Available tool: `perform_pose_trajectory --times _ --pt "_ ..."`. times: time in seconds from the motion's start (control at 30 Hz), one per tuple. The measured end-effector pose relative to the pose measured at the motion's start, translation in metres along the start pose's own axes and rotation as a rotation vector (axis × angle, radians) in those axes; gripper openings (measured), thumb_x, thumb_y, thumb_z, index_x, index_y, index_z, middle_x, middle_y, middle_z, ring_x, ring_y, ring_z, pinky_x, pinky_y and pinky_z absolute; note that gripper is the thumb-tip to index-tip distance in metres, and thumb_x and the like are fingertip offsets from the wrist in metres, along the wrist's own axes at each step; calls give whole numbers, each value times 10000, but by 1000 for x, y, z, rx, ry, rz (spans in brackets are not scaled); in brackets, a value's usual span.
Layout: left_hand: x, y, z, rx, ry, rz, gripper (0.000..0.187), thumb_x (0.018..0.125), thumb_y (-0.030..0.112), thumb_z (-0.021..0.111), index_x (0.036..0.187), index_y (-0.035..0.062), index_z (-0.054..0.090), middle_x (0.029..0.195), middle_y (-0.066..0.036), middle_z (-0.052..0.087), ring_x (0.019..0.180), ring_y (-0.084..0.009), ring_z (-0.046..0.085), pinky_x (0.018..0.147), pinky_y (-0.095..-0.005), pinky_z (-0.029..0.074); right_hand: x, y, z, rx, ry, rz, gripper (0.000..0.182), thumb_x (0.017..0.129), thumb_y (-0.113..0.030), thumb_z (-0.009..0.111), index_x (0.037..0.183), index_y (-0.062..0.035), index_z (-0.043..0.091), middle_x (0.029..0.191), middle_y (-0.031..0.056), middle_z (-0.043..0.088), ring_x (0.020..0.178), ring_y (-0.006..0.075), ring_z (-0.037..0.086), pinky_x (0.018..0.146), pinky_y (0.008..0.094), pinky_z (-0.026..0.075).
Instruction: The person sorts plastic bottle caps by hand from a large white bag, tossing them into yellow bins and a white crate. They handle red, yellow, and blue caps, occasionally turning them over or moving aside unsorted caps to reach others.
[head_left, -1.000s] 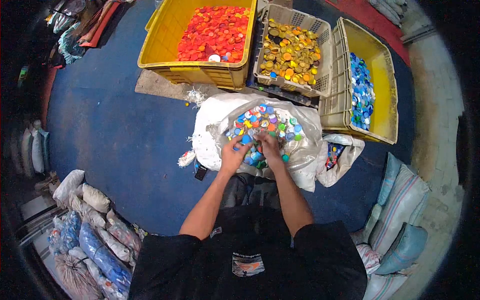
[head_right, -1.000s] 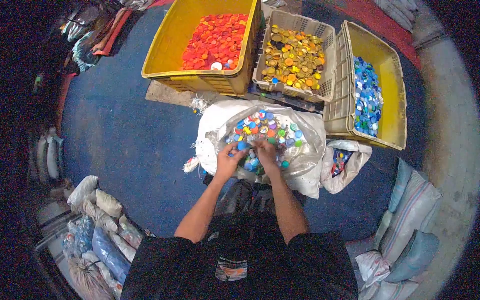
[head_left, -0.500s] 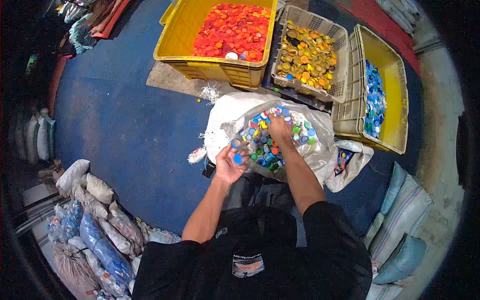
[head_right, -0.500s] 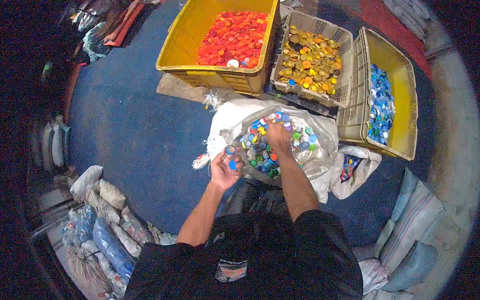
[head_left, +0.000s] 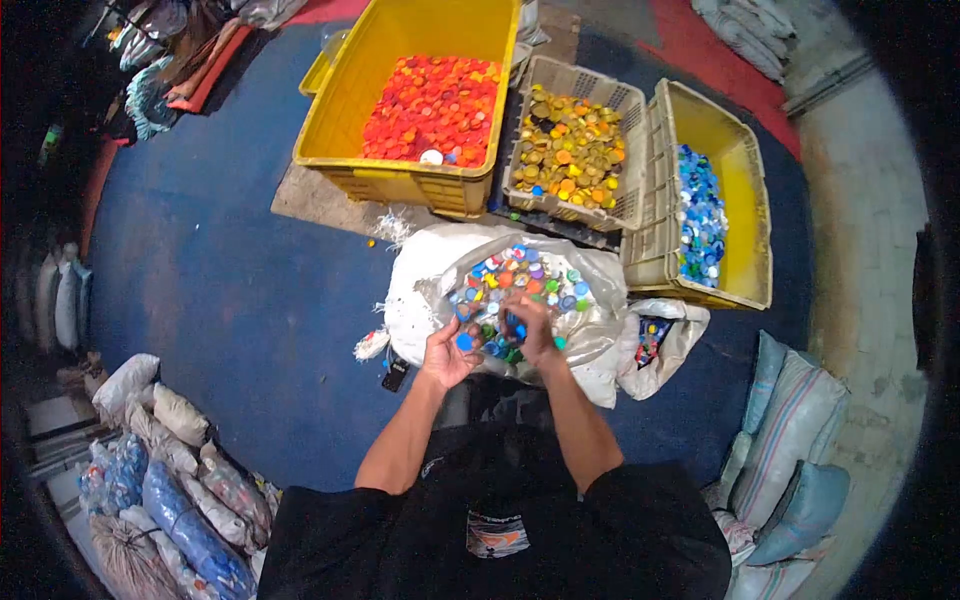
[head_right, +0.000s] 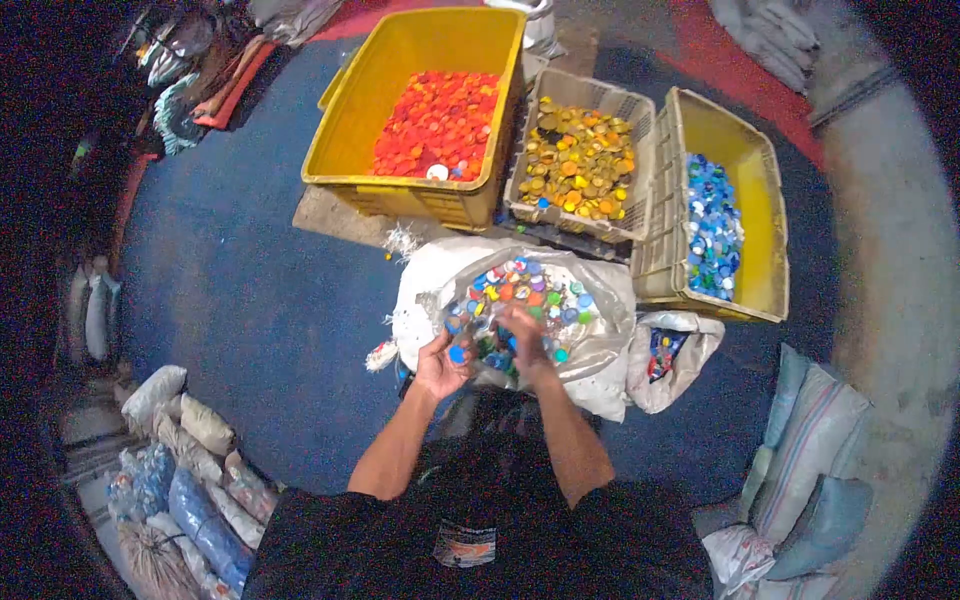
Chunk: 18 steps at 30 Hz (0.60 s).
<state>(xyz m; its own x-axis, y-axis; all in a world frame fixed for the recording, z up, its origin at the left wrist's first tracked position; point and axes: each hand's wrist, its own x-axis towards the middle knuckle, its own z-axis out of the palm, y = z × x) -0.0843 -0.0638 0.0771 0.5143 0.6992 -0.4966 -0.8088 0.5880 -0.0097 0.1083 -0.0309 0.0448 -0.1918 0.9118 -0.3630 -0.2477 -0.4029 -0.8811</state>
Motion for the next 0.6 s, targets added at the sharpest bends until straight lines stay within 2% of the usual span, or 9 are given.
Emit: perform_pose_trajectory --times 0.03,0.07,0.13,0.17,0.27,0.3,0.4,0.5,0.6 --pt "1 -5 1 3 -8 -6 441 931 343 509 1321 149 442 863 -21 553 717 -146 525 522 -237 417 -8 -10 10 -267 84 -103 141 795 -157 610 846 -26 620 801 62 625 677 151 601 594 285 470" --pt "4 -8 2 -1 -17 -21 405 930 360 505 1258 125 469 859 -33 559 709 -152 528 520 -245 419 -18 -19 20 -213 161 8 147 780 -143 644 857 -18 633 790 68 639 693 154 611 606 293 477" --pt "8 -14 2 -10 -28 -52 377 929 394 495 1133 78 524 851 -58 570 695 -163 535 517 -261 424 -33 -48 38 -554 166 -237 216 765 -164 671 928 -24 660 768 78 663 677 144 616 625 302 490" --pt "11 -17 -2 32 33 -68 349 916 378 533 1052 57 543 823 -65 596 634 -154 542 495 -246 428 -41 -64 42 -547 105 -238 263 773 -160 650 1008 -44 668 795 106 679 644 175 631 646 322 506" --pt "12 -24 8 93 46 -80 328 911 367 552 1044 66 546 806 -66 616 593 -138 537 467 -231 435 -54 -91 46 -821 68 -375 283 776 -139 632 1042 -49 656 839 117 685 662 223 649 657 339 521" --pt "11 -26 13 162 10 -16 274 923 326 548 1043 80 545 790 -48 601 596 -115 534 445 -218 438 -56 -96 43 -850 23 -291 304 775 -113 618 1070 -46 645 923 118 682 715 267 649 686 347 526" --pt "9 -29 25 210 16 24 201 932 266 544 1032 91 549 767 -39 577 589 -106 533 432 -212 432 -60 -94 38 -849 52 -443 317 777 -122 626 1083 -43 635 936 133 677 716 267 642 682 360 520" --pt "7 -29 30 319 -34 12 145 930 190 559 1047 108 533 750 -15 568 598 -93 556 424 -210 453 -64 -90 32 -838 39 -443 338 771 -139 646 1094 -43 627 841 157 662 689 272 632 649 372 508" --pt "1 -33 43 527 -33 14 163 923 178 574 1064 100 555 766 5 559 589 -64 534 427 -197 439 -65 -81 23 -786 49 -438 343 766 -154 667 1089 -50 622 749 142 634 672 267 629 620 372 494"
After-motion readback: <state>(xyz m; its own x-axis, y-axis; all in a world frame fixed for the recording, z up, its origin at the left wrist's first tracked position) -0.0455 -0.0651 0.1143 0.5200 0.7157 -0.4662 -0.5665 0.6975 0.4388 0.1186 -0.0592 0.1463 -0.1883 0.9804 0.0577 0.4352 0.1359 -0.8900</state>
